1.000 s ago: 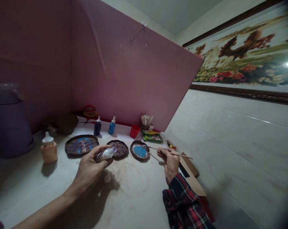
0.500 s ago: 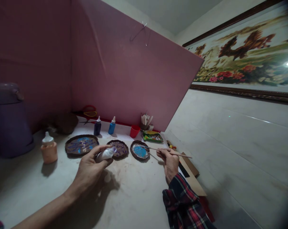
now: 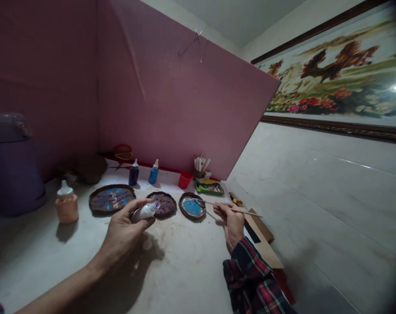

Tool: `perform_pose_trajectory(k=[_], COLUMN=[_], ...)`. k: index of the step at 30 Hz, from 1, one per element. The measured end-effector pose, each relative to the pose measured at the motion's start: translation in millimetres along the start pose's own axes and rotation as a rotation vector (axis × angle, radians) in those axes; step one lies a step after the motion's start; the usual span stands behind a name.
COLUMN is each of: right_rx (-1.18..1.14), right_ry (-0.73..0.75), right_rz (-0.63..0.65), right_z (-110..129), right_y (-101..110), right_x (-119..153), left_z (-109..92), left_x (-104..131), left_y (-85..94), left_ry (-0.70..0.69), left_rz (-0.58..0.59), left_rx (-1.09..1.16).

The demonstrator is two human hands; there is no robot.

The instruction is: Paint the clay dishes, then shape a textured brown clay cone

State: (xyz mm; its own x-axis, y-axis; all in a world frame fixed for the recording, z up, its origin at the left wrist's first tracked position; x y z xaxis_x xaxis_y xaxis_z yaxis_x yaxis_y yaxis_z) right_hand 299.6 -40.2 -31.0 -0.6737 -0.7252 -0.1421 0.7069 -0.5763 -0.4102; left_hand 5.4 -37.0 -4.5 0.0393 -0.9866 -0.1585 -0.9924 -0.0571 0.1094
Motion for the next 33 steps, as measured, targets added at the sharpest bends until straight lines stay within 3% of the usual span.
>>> perform_pose_trajectory(k=[3, 18, 33], right_rx=[0.013, 0.007, 0.000], right_ry=[-0.013, 0.029, 0.055], right_rz=[0.011, -0.036, -0.065], right_z=[-0.4, -1.5, 0.1], right_y=[-0.6, 1.9, 2.2], right_x=[0.5, -2.6, -3.4], left_z=[2.4, 3.7, 6.6], left_x=[-1.4, -1.7, -2.6], left_y=[-0.5, 0.5, -0.5], left_ry=[0.007, 0.047, -0.020], left_rz=[0.053, 0.070, 0.045], left_rx=[-0.019, -0.008, -0.014])
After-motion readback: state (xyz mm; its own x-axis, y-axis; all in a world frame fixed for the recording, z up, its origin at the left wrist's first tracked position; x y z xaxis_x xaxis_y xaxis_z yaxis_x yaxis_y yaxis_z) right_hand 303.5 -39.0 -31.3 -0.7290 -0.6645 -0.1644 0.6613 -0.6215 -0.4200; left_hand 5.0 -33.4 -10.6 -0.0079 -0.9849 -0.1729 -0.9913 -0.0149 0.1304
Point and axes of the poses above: each hand's wrist, its own x-axis away from the middle knuckle, its own y-axis out of the back of the hand, z = x × y, the point moved 1 cm from there along -x, towards the middle knuckle, and after that the axes turned 7 degrees about -x, right-handed, at the moved point
